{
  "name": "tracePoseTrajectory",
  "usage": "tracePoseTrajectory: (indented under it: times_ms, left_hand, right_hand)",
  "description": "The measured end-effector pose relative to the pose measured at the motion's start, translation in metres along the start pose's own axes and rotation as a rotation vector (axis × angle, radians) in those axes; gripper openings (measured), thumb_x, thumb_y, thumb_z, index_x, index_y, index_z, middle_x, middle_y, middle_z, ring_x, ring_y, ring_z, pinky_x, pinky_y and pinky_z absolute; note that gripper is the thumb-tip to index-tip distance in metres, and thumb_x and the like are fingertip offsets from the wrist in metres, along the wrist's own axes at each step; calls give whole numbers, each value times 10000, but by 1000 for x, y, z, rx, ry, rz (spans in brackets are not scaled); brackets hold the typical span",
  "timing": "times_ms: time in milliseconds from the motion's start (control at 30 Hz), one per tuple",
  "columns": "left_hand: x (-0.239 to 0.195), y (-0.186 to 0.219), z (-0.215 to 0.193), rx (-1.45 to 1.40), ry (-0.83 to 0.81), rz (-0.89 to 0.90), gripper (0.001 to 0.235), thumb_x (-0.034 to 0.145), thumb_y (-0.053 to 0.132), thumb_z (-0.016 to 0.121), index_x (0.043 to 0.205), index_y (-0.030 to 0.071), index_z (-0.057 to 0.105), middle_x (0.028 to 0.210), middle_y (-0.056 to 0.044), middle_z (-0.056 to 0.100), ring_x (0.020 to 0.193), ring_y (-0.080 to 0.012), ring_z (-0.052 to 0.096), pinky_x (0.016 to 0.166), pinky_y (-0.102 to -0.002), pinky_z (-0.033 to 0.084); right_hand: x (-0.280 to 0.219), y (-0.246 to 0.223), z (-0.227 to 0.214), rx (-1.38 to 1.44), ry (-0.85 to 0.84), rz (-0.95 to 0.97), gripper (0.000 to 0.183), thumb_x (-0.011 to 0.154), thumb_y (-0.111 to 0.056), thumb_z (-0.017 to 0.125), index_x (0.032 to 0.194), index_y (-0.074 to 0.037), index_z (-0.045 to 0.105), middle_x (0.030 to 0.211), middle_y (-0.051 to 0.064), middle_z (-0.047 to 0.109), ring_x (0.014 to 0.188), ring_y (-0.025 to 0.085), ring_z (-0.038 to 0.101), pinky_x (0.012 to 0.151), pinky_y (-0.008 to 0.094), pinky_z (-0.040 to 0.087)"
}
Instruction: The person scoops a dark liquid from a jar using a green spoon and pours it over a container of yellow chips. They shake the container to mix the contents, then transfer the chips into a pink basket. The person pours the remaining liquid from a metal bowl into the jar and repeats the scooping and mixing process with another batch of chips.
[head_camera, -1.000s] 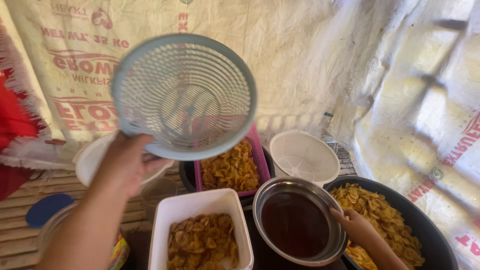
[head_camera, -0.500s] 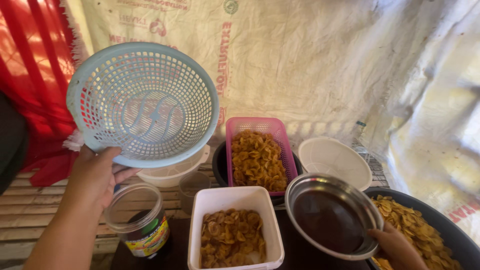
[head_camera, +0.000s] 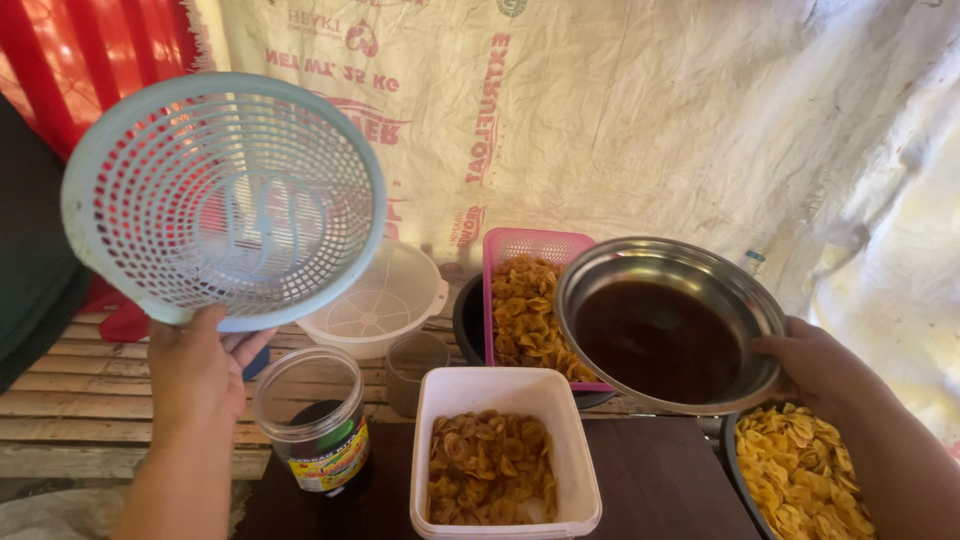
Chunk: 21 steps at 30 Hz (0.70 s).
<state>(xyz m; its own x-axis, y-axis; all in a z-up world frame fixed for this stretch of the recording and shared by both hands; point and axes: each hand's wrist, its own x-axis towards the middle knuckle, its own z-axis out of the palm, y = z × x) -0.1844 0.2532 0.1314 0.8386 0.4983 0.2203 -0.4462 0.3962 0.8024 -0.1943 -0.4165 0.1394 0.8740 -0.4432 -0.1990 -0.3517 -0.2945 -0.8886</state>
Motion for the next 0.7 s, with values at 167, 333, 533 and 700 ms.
tracePoseTrajectory:
  times_ms: [167,333,533,700]
  left_hand:
    - [-3,-19,-19,-103,179,37,668,966,-12,461,1554,179,209,1499,-148,480,1197,-388,681,867,-499,590]
    - [2,-36,-45,-141,212,74,619,1028,18,475,1586,142,236,1561,-171,478,1245,-401,678,886,-493,596]
    - [0,-50,-66,-130,238,85,699,1002,3,439,1607,191,145,1569,-163,407,1261,-403,643,907,-500,579]
    - [-2,-68,-74,-181,293,129,708,1031,5,440,1617,219,104,1617,-160,361,1334,-389,610,926,-522,581]
  right_hand:
    - [-23,-59,60,-20,-94,-59,336,985,-131,551,1308,-57,603,764,146,679,586,227,626,533,352,515]
    - [-42,-94,128,24,-209,-124,320,959,-119,570,1256,-14,626,780,133,670,578,223,621,508,369,493]
    - [-72,-128,193,60,-290,-135,287,931,-101,572,1212,-53,611,875,120,717,633,214,697,573,396,594]
    - [-85,-147,219,-36,-302,-193,253,936,-121,561,1175,-55,615,872,117,727,632,216,697,557,382,579]
